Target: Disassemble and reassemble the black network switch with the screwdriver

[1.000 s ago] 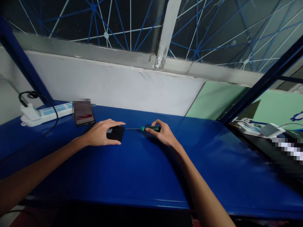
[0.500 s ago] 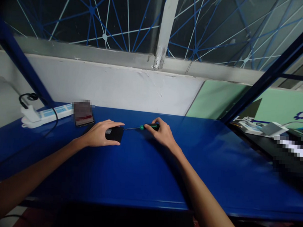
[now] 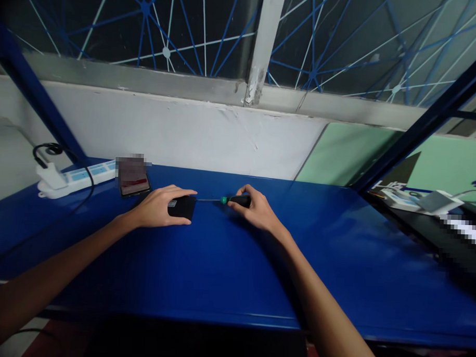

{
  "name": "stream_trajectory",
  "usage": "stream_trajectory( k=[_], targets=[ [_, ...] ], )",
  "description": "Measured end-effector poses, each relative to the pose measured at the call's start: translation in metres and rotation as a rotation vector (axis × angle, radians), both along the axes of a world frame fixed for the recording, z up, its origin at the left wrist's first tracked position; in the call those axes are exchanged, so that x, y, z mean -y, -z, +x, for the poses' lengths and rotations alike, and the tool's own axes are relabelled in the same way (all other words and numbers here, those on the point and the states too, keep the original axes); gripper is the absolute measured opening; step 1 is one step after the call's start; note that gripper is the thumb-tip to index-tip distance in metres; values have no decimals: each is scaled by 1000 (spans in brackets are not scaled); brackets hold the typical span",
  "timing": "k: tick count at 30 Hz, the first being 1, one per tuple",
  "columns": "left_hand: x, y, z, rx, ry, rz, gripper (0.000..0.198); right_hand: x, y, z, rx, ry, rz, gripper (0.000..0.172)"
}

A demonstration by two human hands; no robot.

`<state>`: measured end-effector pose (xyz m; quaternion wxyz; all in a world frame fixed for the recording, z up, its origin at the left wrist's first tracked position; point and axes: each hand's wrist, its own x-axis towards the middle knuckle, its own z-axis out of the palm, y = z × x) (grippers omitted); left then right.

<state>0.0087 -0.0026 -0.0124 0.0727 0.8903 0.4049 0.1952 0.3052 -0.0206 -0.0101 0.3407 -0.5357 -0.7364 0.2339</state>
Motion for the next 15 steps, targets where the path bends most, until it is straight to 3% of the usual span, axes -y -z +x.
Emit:
stream_trajectory(
  k=[7, 15],
  targets=[
    [0, 1, 0, -12, 2, 5, 73, 8, -10, -11, 174, 136, 80, 47],
    [-1, 2, -3, 43, 43, -56, 75, 0, -2, 2, -58, -15, -29, 39]
  ],
)
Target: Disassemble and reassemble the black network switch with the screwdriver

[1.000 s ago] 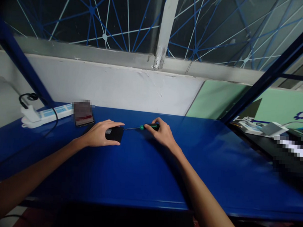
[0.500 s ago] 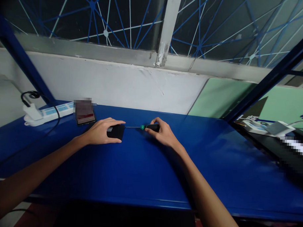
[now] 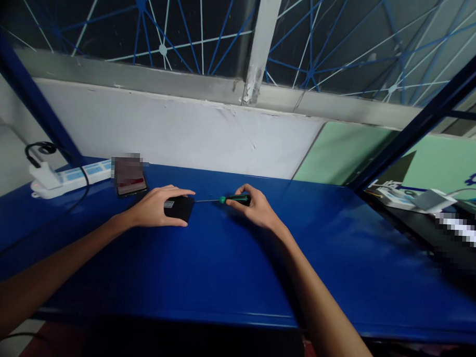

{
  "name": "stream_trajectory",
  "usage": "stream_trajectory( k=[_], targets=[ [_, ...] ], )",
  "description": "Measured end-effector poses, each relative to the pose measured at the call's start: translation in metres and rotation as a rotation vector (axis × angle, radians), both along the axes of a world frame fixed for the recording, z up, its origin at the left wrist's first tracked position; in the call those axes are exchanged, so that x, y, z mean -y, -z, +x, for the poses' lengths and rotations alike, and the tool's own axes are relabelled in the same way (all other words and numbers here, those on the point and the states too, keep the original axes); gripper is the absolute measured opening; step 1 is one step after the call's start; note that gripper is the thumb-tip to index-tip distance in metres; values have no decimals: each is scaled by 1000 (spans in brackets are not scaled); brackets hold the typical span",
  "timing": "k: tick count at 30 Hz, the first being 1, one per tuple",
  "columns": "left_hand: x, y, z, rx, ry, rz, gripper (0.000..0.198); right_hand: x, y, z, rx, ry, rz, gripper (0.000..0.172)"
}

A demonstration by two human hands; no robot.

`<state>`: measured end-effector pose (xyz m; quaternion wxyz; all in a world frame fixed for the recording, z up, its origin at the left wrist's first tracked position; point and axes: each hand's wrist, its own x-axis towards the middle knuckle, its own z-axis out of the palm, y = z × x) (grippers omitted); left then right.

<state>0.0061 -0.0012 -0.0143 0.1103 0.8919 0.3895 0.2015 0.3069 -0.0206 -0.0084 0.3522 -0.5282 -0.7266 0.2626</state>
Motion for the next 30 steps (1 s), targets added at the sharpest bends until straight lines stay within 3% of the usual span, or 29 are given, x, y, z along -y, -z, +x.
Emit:
stream_trajectory(
  k=[8, 12, 16, 30],
  targets=[
    [2, -3, 1, 3, 39, -41, 76, 3, -13, -1, 113, 144, -6, 51],
    [6, -3, 5, 30, 59, -53, 82, 6, -21, 4, 27, 302, 146, 47],
    [8, -3, 9, 40, 70, -35, 85, 5, -20, 6, 124, 446, 275, 46],
    [10, -2, 11, 50, 74, 9, 76, 3, -9, -2, 397, 454, 261, 46]
  ],
)
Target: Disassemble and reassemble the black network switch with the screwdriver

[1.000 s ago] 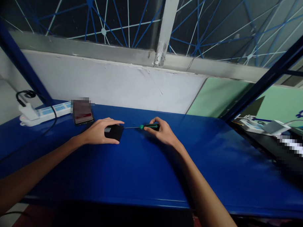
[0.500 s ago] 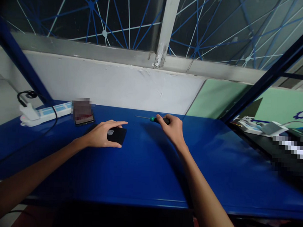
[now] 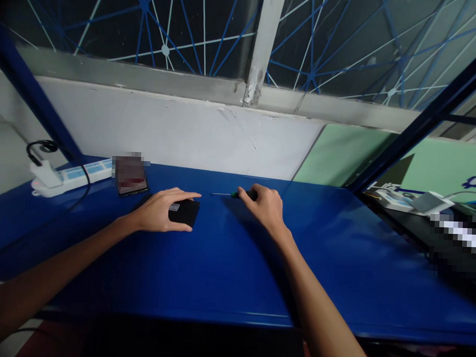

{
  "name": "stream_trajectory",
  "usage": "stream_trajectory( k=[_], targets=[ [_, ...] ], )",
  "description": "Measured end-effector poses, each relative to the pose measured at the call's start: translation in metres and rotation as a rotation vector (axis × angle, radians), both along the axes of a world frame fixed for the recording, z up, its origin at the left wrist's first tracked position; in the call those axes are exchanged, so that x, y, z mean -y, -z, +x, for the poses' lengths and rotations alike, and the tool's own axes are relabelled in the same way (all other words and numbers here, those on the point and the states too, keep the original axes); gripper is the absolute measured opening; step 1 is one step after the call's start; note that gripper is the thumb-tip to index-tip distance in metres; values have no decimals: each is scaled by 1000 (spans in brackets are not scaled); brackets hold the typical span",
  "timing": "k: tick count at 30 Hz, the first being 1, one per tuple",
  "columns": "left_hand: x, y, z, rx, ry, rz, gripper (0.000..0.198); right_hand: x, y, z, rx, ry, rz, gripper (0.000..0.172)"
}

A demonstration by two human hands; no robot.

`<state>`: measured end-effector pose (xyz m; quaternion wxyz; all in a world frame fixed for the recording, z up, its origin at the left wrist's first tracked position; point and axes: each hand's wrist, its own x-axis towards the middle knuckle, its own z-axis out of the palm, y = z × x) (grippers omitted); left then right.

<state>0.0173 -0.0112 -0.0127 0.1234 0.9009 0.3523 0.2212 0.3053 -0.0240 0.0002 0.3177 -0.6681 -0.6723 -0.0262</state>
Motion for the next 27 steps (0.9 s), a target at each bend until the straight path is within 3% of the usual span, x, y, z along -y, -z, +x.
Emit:
stream_trajectory(
  k=[14, 19, 23, 27],
  targets=[
    [0, -2, 2, 212, 70, -18, 54, 1, 1, 0, -2, -28, 20, 46],
    [-4, -1, 5, 359, -11, -4, 34, 6, -8, -2, -219, -93, 88, 45],
    [-10, 3, 5, 421, -89, 48, 26, 10, -13, -6, -408, -182, 20, 45],
    [-10, 4, 5, 451, -87, 23, 25, 12, -12, -13, -501, -255, -57, 45]
  ],
)
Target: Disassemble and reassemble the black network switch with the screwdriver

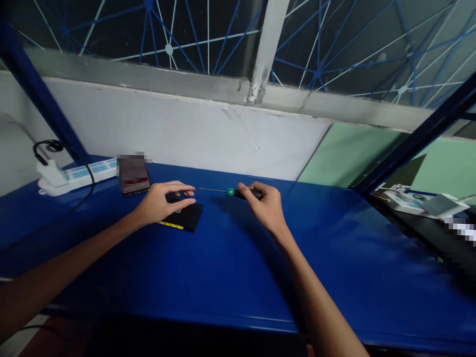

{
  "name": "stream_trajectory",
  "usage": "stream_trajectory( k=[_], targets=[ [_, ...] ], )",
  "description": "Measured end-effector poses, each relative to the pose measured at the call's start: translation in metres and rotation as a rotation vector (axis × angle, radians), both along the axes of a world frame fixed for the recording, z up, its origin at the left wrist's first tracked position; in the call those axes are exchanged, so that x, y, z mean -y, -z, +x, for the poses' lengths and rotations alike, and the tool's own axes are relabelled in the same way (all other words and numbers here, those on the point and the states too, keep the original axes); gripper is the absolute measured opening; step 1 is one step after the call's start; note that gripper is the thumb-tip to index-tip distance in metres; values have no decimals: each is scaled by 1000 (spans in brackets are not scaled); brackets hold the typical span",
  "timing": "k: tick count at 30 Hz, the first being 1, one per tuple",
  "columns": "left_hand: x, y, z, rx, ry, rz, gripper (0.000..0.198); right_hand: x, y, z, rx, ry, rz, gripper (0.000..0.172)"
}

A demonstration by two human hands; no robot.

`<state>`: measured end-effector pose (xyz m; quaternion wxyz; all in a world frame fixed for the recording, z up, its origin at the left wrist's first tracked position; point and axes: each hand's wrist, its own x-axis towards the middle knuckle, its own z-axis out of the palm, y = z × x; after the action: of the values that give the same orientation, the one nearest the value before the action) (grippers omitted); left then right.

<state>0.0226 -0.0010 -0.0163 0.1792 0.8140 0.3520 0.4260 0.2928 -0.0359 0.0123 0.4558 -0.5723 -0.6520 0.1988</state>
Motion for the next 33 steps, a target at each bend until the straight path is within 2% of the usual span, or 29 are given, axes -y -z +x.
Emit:
stream_trajectory(
  k=[7, 17, 27, 33],
  targets=[
    [3, 0, 3, -58, -30, 44, 17, -1, 4, -5, 36, -34, -24, 44],
    [0, 5, 0, -119, -62, 152, 18, 0, 5, -6, 109, -43, -4, 43],
    [1, 8, -1, -235, -185, 227, 18, 4, 2, -11, 163, -43, 25, 42],
    [2, 8, 0, -237, -205, 238, 19, 4, 2, -11, 158, -53, 29, 42]
  ],
)
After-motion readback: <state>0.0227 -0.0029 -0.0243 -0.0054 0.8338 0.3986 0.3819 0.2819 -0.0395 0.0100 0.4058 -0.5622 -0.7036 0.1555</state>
